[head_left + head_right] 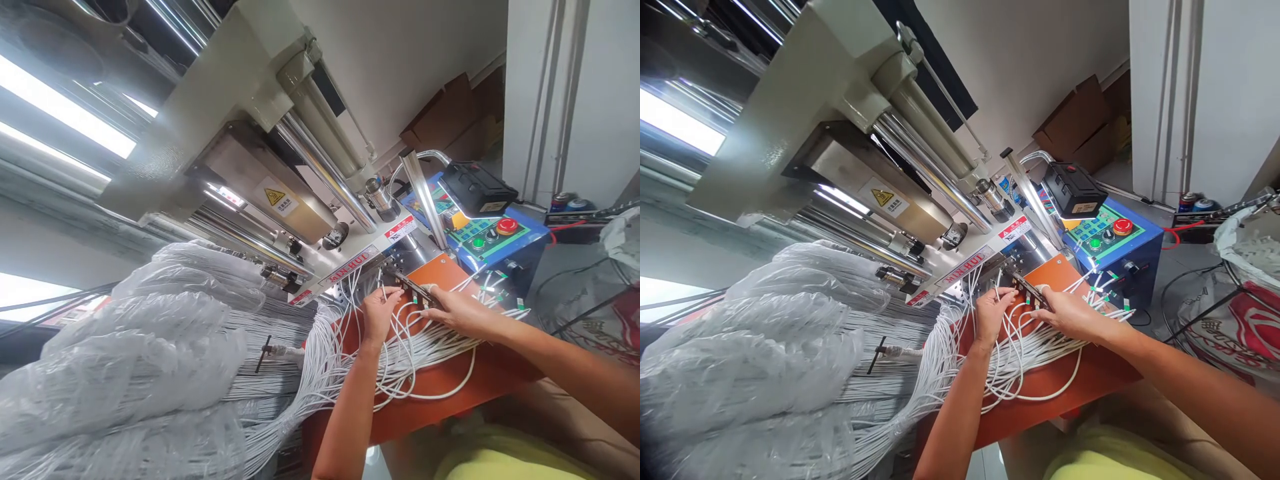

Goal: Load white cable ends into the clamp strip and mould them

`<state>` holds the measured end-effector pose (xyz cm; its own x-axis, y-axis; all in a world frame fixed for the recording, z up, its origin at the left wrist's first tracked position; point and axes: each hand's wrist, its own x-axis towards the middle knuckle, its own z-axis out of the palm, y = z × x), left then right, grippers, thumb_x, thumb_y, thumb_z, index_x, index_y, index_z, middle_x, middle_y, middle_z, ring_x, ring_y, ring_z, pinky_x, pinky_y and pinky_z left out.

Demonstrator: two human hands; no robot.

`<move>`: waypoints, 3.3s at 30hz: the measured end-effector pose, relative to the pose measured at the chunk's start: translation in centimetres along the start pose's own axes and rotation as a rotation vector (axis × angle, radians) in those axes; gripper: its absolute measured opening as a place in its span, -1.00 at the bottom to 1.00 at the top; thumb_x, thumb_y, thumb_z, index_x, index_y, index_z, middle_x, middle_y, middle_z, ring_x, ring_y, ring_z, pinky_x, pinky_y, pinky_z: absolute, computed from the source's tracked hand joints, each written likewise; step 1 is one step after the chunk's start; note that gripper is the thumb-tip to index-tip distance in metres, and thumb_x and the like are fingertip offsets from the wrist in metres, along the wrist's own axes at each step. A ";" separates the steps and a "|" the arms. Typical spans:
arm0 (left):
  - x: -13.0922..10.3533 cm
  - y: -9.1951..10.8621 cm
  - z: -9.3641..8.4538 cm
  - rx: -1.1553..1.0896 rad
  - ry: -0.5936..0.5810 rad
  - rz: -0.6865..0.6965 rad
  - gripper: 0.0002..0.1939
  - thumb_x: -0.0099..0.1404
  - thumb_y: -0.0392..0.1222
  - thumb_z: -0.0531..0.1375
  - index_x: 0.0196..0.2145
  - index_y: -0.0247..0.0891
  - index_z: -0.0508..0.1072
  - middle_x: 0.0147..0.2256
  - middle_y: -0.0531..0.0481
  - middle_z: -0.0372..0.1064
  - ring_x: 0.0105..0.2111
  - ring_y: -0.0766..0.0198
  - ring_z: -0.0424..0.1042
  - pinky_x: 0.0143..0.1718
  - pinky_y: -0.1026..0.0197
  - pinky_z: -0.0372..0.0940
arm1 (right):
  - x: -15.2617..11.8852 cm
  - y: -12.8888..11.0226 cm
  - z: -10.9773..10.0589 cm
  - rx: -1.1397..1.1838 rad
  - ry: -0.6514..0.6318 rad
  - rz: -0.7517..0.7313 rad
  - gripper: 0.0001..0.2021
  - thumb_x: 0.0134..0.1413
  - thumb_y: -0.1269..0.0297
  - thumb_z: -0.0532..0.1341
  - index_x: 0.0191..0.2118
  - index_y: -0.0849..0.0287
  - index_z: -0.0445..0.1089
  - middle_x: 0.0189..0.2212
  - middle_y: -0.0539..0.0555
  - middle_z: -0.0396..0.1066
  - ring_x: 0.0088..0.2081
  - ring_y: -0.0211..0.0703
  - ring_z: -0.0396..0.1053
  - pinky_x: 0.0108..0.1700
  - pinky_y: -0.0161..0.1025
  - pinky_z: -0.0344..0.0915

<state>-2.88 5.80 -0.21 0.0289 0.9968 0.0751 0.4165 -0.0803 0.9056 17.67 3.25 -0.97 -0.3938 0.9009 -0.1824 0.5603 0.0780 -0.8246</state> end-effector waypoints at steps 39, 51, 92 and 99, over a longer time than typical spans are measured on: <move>0.3 -0.1 0.6 -0.057 -0.077 -0.074 -0.80 0.21 -0.20 0.26 -0.22 -0.30 0.57 -0.25 -0.10 0.56 -0.26 0.24 0.51 -0.16 0.20 0.39 | -0.1 0.1 0.0 -0.002 0.026 -0.010 -0.72 0.18 -0.03 0.11 -0.28 0.07 0.14 -0.47 0.00 0.33 -0.40 -0.11 0.32 -0.38 -0.29 0.12; 1.3 -0.3 -1.5 0.379 0.207 -0.016 -0.79 0.40 -0.15 0.05 -0.38 -0.20 0.37 -0.56 0.08 0.27 -0.56 0.32 0.26 -0.45 0.28 0.13 | 0.1 0.6 0.3 0.045 0.023 -0.043 -0.71 0.18 -0.05 0.10 -0.30 0.07 0.11 -0.47 -0.03 0.32 -0.39 -0.12 0.32 -0.38 -0.26 0.12; 1.6 -2.7 -0.4 0.435 0.056 0.378 -0.79 0.19 -0.50 0.23 -0.36 -0.24 0.59 -0.37 -0.02 0.54 -0.32 0.26 0.45 -0.22 0.23 0.33 | 0.0 -0.5 0.7 -0.275 0.028 -0.033 -0.75 0.25 0.08 0.10 -0.13 0.16 0.17 -0.35 0.15 0.47 -0.29 0.10 0.48 -0.37 -0.20 0.17; 1.8 -2.3 0.0 0.488 0.023 0.299 -0.86 0.10 -0.45 0.33 -0.45 -0.23 0.53 -0.38 0.01 0.51 -0.24 0.20 0.36 -0.14 0.17 0.26 | 1.0 -2.1 2.2 -0.718 0.084 -0.012 -0.66 0.17 0.30 0.20 -0.02 0.46 0.29 -0.49 0.29 0.44 -0.38 0.26 0.51 -0.43 -0.11 0.25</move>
<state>-3.74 7.73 -2.16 0.1925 0.9302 0.3124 0.7646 -0.3417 0.5465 14.45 3.07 -0.59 -0.3616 0.9258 -0.1098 0.9082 0.3232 -0.2657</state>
